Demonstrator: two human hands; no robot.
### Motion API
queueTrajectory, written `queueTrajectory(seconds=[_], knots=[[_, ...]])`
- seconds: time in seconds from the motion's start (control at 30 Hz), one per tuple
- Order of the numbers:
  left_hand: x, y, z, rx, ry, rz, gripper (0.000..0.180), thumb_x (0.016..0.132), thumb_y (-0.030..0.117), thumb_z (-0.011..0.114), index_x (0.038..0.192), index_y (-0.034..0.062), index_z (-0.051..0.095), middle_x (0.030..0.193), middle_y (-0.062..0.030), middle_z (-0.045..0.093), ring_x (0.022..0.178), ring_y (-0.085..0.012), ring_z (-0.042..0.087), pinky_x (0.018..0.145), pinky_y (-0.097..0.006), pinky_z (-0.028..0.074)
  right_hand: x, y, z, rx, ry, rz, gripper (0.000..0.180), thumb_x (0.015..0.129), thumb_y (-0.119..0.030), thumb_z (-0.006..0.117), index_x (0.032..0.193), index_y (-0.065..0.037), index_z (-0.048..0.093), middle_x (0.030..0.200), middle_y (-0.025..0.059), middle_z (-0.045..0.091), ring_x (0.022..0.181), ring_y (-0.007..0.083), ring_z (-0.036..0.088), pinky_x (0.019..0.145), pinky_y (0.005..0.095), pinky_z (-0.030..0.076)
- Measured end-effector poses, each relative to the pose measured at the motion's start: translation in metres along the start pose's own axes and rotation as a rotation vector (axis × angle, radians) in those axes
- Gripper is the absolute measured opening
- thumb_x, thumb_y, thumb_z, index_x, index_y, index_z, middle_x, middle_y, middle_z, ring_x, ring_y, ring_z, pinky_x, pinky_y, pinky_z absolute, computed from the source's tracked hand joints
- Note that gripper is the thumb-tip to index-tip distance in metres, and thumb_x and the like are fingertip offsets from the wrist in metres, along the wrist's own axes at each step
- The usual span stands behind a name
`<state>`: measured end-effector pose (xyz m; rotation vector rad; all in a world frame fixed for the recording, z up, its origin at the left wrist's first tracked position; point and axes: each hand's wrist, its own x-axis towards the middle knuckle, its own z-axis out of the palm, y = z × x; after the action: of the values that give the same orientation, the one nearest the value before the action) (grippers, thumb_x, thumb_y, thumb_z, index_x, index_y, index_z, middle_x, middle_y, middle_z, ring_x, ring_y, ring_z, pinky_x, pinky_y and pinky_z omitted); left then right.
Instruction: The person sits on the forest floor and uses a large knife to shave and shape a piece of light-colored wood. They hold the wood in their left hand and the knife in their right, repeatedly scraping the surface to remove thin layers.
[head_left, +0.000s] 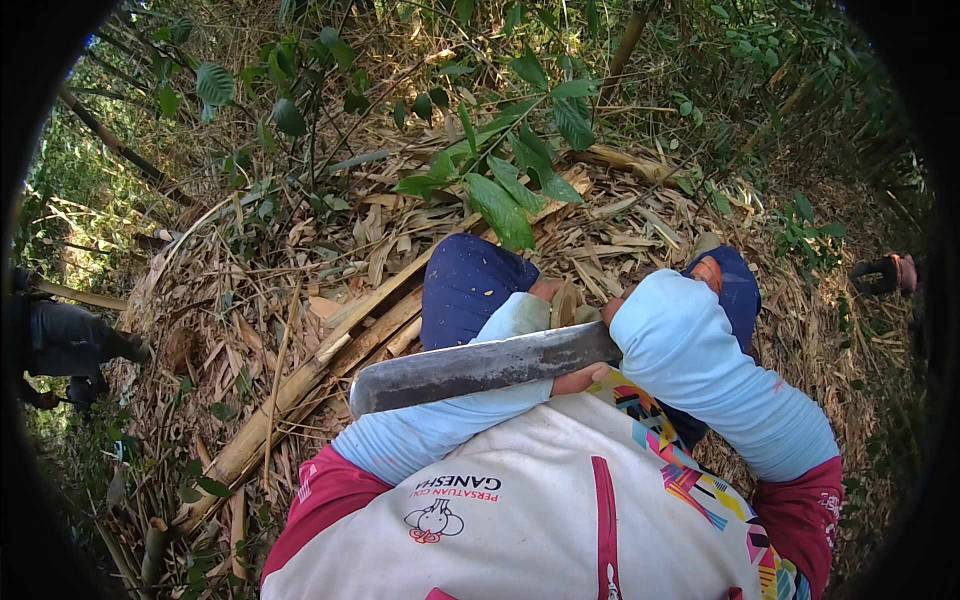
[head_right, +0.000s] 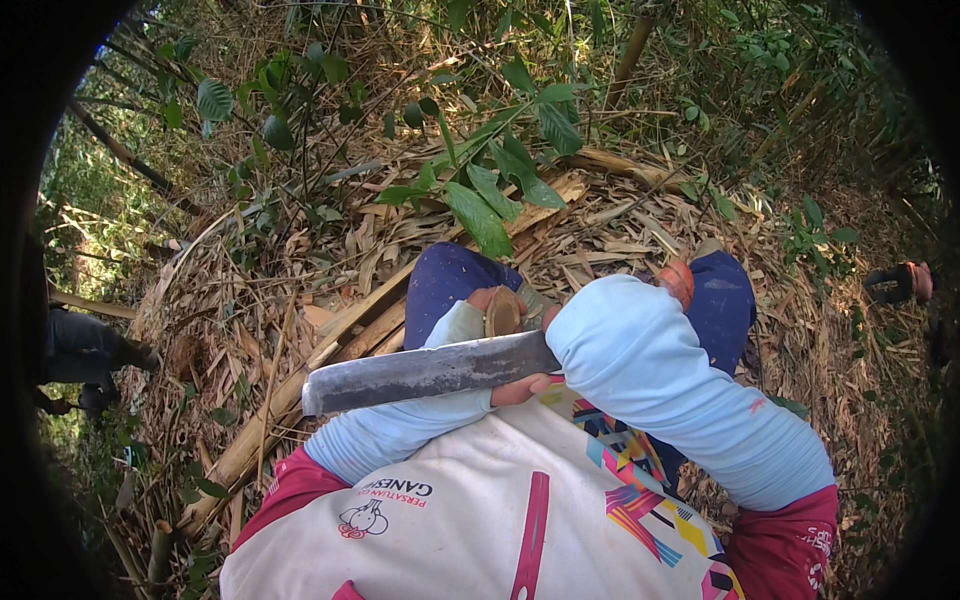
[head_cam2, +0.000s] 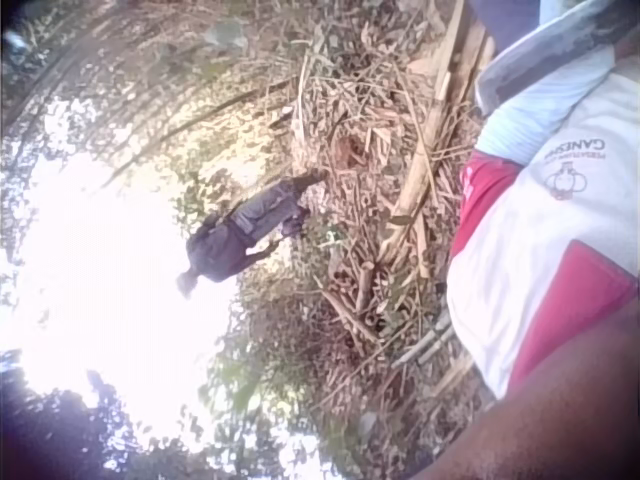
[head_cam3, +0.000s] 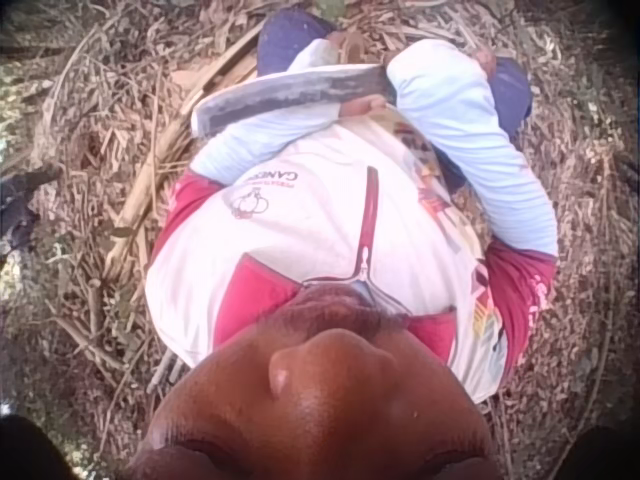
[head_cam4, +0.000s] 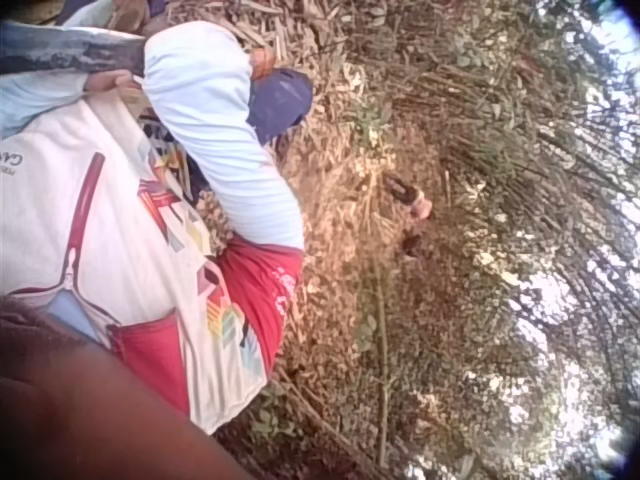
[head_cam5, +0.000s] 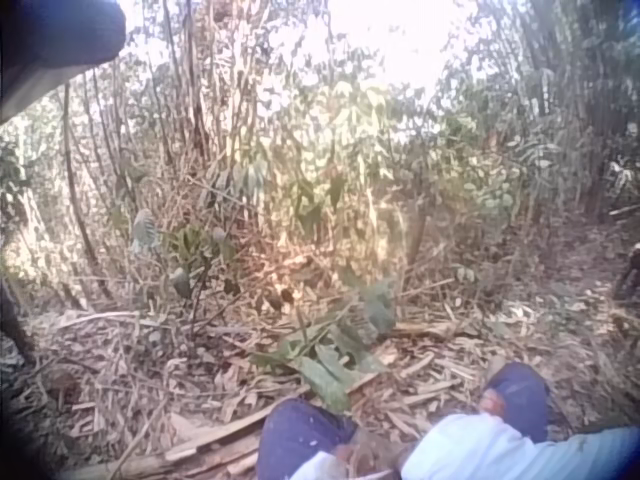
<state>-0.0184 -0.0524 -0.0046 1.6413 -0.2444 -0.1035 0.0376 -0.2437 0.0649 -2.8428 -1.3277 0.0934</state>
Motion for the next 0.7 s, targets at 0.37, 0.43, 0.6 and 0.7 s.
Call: queueTrajectory(seconds=[0.37, 0.43, 0.6, 0.7], knots=[[-0.001, -0.006, 0.002, 0.073, 0.057, 0.167, 0.081, 0.063, 0.029, 0.089, 0.122, -0.0028, 0.044, 0.091, -0.0065, 0.063, 0.083, -0.0142, 0.061, 0.071, -0.032, 0.051, -0.002, -0.007, -0.008, 0.163, 0.017, 0.046, 0.012, 0.069, -0.02, 0.064, 0.077, -0.011, 0.065, 0.066, 0.011, 0.061, 0.071, 0.0326, 0.063, 0.066, 0.053, 0.042], [0.0, 0.002, 0.002, 0.039, 0.03, 0.107, 0.08, 0.062, 0.027, 0.089, 0.122, -0.0022, 0.045, 0.09, -0.0053, 0.062, 0.083, -0.0128, 0.06, 0.071, -0.03, 0.05, -0.004, -0.004, -0.007, 0.156, 0.008, 0.033, 0.012, 0.069, -0.02, 0.064, 0.077, -0.011, 0.065, 0.067, 0.0108, 0.061, 0.071, 0.0326, 0.063, 0.067, 0.0531, 0.042], [0.002, 0.002, 0.0, 0.091, -0.054, 0.07, 0.073, 0.064, 0.024, 0.088, 0.12, -0.0012, 0.047, 0.092, -0.0062, 0.063, 0.085, -0.0126, 0.059, 0.073, -0.029, 0.05, -0.008, -0.005, -0.005, 0.137, -0.004, 0.059, 0.01, 0.07, -0.019, 0.063, 0.076, -0.011, 0.064, 0.067, 0.0103, 0.061, 0.069, 0.0326, 0.063, 0.068, 0.0516, 0.044], [0.001, -0.001, 0.003, -0.005, -0.046, 0.064, 0.073, 0.066, 0.029, 0.088, 0.118, -0.0011, 0.047, 0.097, -0.0072, 0.06, 0.089, -0.0148, 0.058, 0.076, -0.031, 0.048, -0.005, -0.007, -0.012, 0.141, -0.067, 0.08, 0.009, 0.07, -0.018, 0.063, 0.076, -0.011, 0.064, 0.067, 0.0107, 0.06, 0.069, 0.0329, 0.062, 0.066, 0.0502, 0.045]])
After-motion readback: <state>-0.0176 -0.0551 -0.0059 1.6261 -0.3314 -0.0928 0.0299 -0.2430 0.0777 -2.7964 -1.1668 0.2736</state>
